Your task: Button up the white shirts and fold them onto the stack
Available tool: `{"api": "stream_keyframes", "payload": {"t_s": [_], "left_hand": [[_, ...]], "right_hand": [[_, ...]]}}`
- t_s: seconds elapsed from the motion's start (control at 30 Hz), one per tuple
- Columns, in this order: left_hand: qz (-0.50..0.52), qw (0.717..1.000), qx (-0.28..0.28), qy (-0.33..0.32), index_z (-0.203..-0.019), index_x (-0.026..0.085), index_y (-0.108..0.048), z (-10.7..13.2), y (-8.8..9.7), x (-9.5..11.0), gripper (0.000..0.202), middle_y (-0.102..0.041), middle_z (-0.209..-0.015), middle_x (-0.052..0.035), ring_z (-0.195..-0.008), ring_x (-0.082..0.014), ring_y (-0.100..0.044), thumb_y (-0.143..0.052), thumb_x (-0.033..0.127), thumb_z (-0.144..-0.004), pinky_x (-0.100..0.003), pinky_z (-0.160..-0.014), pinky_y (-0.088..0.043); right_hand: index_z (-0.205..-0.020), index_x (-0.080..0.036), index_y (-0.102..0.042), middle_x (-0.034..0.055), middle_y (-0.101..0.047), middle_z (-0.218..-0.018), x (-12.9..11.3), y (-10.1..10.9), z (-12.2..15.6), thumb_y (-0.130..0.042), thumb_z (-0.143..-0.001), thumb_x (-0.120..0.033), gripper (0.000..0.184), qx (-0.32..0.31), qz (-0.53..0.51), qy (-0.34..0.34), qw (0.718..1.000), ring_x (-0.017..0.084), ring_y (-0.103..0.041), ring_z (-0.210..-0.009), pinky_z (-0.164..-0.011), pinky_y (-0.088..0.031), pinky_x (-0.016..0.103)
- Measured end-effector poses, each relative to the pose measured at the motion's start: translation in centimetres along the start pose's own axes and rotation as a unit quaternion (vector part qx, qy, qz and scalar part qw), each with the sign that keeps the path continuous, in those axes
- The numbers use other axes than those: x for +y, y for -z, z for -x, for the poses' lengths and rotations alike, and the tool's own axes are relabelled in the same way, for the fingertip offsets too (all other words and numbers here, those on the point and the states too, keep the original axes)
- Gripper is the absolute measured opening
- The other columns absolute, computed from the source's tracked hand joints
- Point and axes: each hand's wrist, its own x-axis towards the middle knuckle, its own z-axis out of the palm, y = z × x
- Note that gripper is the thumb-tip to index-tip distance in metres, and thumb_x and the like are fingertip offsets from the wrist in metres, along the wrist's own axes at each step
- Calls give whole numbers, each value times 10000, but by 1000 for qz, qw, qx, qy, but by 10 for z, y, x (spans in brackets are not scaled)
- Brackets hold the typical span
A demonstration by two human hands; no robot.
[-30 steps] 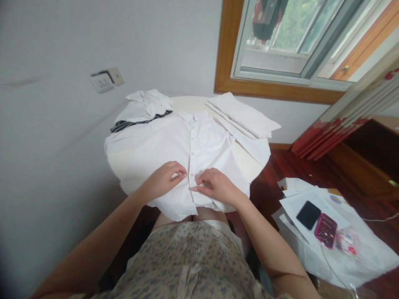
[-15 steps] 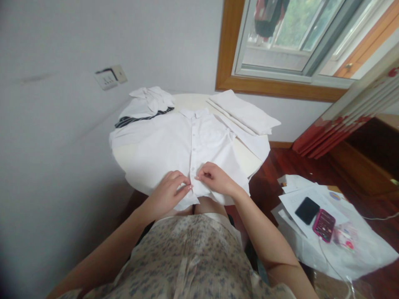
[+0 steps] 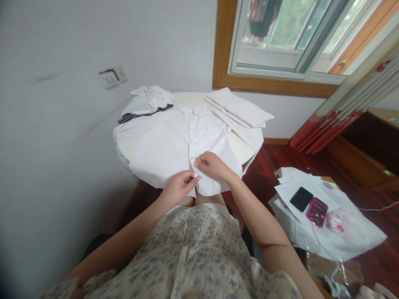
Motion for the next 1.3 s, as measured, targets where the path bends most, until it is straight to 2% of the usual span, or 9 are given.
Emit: {"api": "stream_keyframes", "payload": {"t_s": [0.13, 0.23, 0.4, 0.47, 0.53, 0.67, 0.83, 1.0, 1.3], "left_hand": [[144, 980, -81, 113, -964, 235, -513, 11, -5, -2, 294, -574, -603, 41, -496, -149, -555, -445, 519, -932, -260, -477, -396], [158, 961, -159, 161, -1060, 227, -516, 23, -1, -6, 398, -576, -534, 47, -417, -164, -540, -437, 588, -912, -258, -423, -363], [13, 957, -252, 140, -718, 206, -575, 33, 36, -8, 426, -692, -656, -17, -413, -143, -548, -429, 560, -905, -261, -438, -368], [-59, 969, -215, 103, -667, 205, -584, 18, 59, -5, 436, -691, -647, -11, -452, -137, -574, -407, 507, -928, -254, -488, -396], [-122, 983, -125, 56, -723, 208, -619, -11, 80, -4, 386, -698, -666, -6, -552, -143, -626, -401, 437, -944, -246, -570, -444], [-277, 960, 35, -28, -1089, 195, -674, -97, 103, -29, 331, -743, -1039, -69, -982, -206, -672, -395, 311, -955, -311, -869, -494], [-441, 897, 30, -18, -1431, 190, -491, -176, 100, -95, 484, -440, -1529, -113, -1428, -283, -360, -360, 296, -978, -474, -1160, -292], [-431, 898, -21, 85, -1532, 281, -336, -192, 100, -132, 632, -244, -1627, -93, -1494, -333, -216, -196, 565, -985, -658, -1152, -183], [-424, 901, -60, 66, -1533, 347, -314, -166, 109, -124, 683, -188, -1640, -101, -1510, -352, -143, -231, 683, -945, -694, -1143, -107]], "right_hand": [[-830, -179, -693, 29, -689, -846, -2, 4, 2, -593, -913, -220, 136, -37, 34, 59, 997, 160, -604, -854, -841, -444, 298], [-914, -191, -721, 44, -722, -945, -6, 7, 4, -587, -920, -196, 134, -59, 51, 94, 993, 179, -627, -956, -941, -443, 347], [-1005, -187, -741, 72, -738, -1031, -1, 19, -2, -581, -902, -137, 197, -56, 85, 60, 993, 195, -660, -993, -945, -484, 359], [-1035, -178, -739, 84, -735, -1075, 9, 27, -15, -570, -896, -123, 225, -39, 132, 29, 990, 206, -662, -1022, -956, -491, 361], [-1106, -173, -722, 91, -715, -1162, 23, 34, -38, -546, -902, -118, 275, -36, 201, 5, 979, 219, -639, -1106, -1012, -468, 372], [-1390, -201, -548, 85, -512, -1472, 54, 40, -96, -459, -938, -129, 466, -62, 337, -64, 937, 255, -427, -1386, -1129, -371, 443], [-1531, -285, -337, 52, -249, -1628, 78, 26, -150, -367, -1009, -337, 525, -62, 379, -151, 911, 301, -212, -1495, -1162, -267, 572], [-1549, -326, -284, 74, -167, -1649, 95, 9, -163, -213, -982, -648, 656, -34, 343, -203, 917, 360, -141, -1505, -1138, -151, 690], [-1574, -251, -239, 127, -125, -1650, 113, 20, -141, -167, -942, -730, 796, -32, 342, -244, 907, 314, -90, -1520, -1205, -104, 527]]}}
